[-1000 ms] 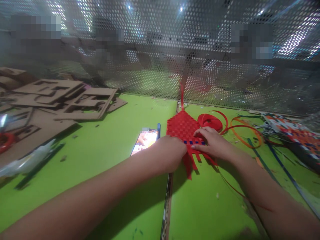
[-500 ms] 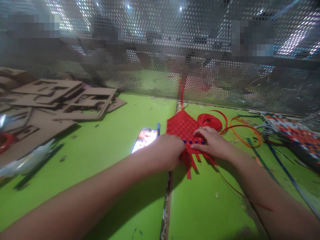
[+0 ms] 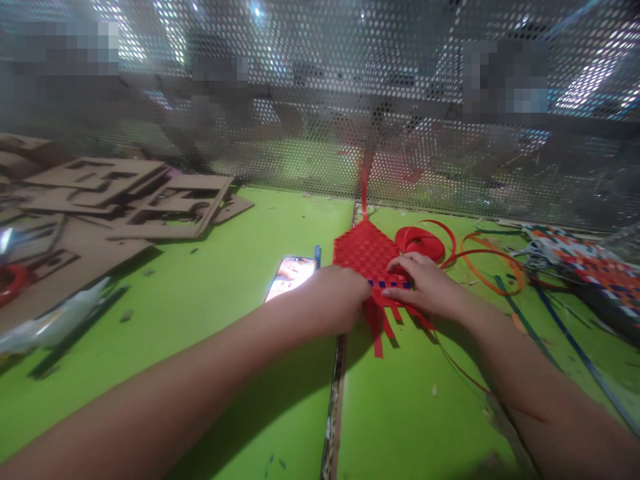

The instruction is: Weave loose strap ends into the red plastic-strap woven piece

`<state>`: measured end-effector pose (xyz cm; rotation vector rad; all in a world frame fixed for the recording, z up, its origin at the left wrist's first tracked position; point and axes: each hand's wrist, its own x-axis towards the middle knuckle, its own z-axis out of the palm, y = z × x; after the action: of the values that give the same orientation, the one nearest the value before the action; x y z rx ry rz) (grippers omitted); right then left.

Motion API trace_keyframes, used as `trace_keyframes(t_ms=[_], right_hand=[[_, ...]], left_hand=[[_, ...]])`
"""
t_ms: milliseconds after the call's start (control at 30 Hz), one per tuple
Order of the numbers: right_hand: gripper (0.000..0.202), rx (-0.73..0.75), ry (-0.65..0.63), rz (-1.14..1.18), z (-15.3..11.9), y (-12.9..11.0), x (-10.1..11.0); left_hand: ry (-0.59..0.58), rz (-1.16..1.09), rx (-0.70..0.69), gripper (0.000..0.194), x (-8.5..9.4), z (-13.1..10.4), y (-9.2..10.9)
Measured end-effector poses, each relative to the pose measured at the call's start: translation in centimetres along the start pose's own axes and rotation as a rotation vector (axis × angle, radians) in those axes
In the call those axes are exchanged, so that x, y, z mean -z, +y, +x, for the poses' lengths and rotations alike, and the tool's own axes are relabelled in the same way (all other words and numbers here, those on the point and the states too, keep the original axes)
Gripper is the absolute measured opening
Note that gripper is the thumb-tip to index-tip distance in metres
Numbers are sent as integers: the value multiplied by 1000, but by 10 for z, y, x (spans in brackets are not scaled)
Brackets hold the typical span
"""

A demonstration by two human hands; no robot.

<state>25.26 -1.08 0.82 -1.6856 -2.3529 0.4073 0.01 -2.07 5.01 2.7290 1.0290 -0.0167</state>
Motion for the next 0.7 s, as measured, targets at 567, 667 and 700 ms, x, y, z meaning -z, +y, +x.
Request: trace_keyframes(t_ms=[567, 667, 700], right_hand=[[41, -10, 3, -4, 1, 3, -3], [40, -8, 8, -3, 1, 3, -3], [40, -8, 11, -3, 1, 4, -4]], left_hand=[[-102, -520, 208, 23, -6, 18, -24], [-122, -540, 204, 21, -5, 19, -26], [-119, -539, 204, 21, -6, 19, -27]])
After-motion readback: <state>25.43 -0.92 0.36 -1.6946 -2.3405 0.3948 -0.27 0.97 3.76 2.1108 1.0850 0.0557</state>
